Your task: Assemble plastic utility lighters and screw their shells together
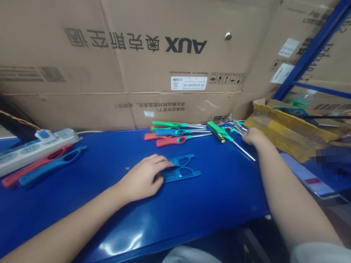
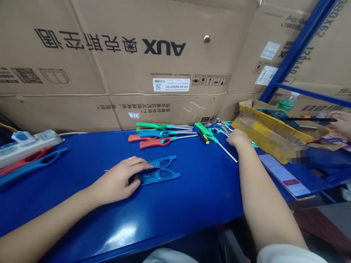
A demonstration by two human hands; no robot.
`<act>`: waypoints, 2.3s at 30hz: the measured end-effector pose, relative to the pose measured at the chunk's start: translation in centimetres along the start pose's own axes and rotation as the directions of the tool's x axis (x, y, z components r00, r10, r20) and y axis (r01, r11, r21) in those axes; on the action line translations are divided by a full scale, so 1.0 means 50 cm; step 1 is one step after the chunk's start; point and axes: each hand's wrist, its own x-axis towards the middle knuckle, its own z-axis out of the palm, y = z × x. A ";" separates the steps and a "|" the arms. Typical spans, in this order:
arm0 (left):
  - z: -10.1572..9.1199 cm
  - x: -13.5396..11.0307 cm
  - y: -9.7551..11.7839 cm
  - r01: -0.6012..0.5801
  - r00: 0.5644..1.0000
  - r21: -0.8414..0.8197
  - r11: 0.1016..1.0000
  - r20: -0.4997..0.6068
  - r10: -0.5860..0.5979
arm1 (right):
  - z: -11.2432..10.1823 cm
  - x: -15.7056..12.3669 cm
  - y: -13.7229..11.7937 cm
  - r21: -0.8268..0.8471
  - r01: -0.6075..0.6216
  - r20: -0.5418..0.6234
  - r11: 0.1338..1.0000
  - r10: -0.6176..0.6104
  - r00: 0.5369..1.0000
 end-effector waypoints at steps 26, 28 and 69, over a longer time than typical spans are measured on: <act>0.003 0.013 0.007 0.266 0.925 -0.581 0.769 -0.070 -0.373 | 0.068 -0.308 -0.172 0.596 0.789 -0.121 0.150 -0.954 0.273; 0.006 0.015 0.015 0.311 0.915 -0.700 0.643 0.039 -0.400 | 0.072 -0.310 -0.167 0.579 0.803 -0.113 0.142 -0.961 0.252; 0.009 0.022 0.066 0.383 0.728 -0.884 -0.268 0.468 -0.502 | 0.066 -0.397 -0.174 0.476 0.879 -0.140 -0.032 -0.989 0.040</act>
